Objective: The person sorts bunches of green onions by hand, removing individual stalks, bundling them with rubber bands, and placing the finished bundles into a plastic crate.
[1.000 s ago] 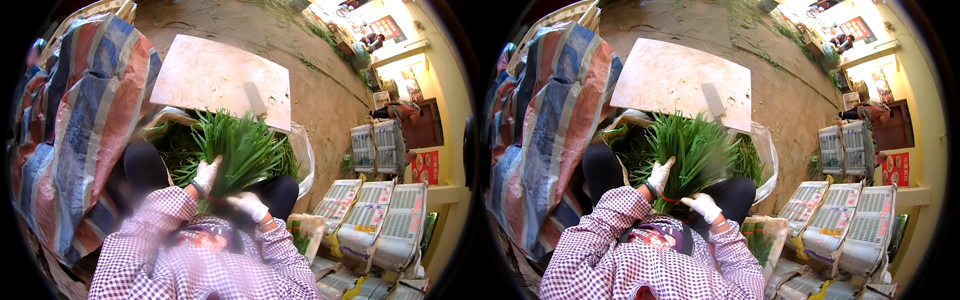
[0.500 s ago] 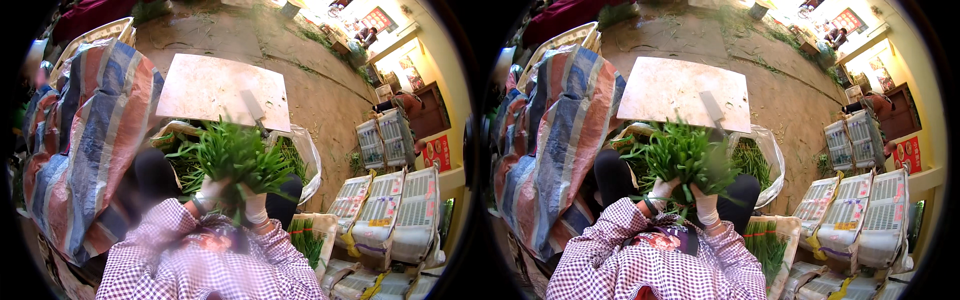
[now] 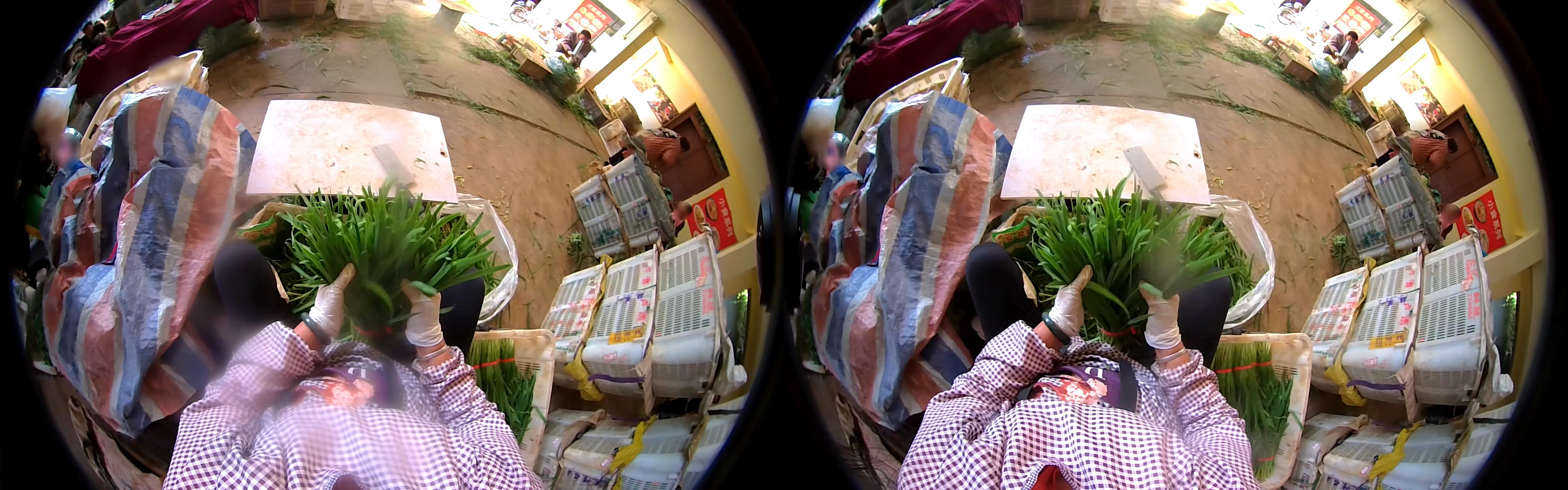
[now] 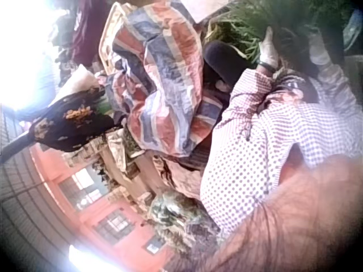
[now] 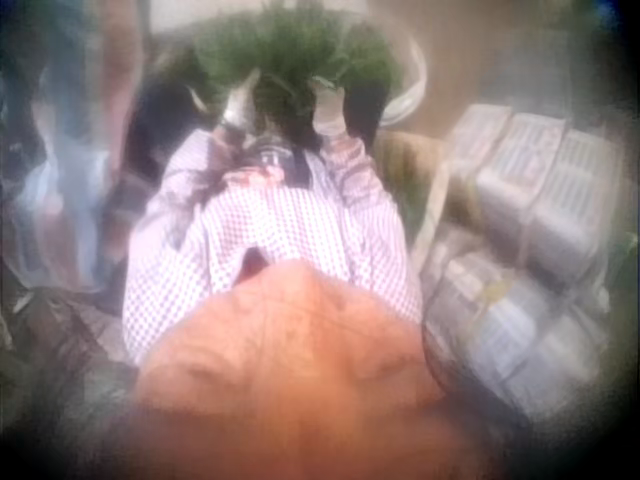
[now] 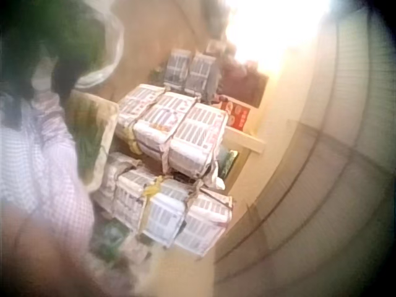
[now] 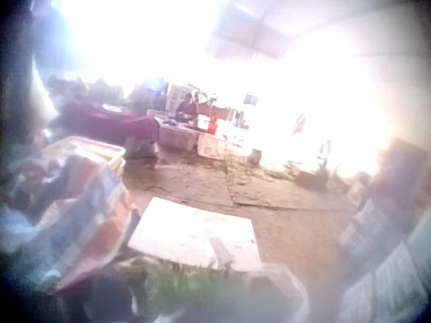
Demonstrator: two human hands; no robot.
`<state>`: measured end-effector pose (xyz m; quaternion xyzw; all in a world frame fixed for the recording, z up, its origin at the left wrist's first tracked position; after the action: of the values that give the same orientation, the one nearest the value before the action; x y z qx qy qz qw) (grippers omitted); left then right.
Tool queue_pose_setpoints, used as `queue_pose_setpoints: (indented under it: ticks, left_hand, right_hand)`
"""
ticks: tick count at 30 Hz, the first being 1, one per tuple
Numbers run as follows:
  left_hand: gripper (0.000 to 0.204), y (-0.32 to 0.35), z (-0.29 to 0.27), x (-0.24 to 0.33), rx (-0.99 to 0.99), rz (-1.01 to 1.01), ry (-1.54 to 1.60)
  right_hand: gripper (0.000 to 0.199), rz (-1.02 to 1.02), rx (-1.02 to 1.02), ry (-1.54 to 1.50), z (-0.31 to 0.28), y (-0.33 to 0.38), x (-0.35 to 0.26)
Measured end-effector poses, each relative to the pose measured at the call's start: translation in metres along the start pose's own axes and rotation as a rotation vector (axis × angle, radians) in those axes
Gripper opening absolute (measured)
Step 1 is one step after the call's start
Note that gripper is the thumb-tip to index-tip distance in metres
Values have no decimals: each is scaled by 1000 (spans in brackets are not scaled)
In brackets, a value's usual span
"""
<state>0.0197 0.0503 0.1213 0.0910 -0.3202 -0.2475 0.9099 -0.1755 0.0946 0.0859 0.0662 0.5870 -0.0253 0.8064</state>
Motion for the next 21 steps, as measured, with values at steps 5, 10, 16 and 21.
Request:
queue_pose_setpoints:
  ticks: [5, 10, 16, 21]
  left_hand:
    - [38, 2, -3, -7, 70, -27, 44]
    - [45, 24, 53, 20, 0, 90, 221]
    - [45, -4, 35, 45, 94, 92, 376]
    - [52, -32, 35, 63, 18, 130, 448]
  right_hand:
    - [19, -11, -119, 84, -7, -1, -2]
    - [38, -21, -214, 122, 12, -13, -25]
    - [85, -88, -238, 263, -1, 1, -26]
    - [97, -65, -337, 740, 25, -4, 1]
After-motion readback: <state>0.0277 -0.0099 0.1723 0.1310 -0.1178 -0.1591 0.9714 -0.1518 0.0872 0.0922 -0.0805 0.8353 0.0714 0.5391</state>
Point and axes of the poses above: each hand's wrist, its own y-axis away from the middle knuckle, its own z-axis out of the palm, x = y × z, the point moved 3 cm from there along -y, towards the middle knuckle, and after that the axes turned 13 degrees about -x, right-handed, at the moved point
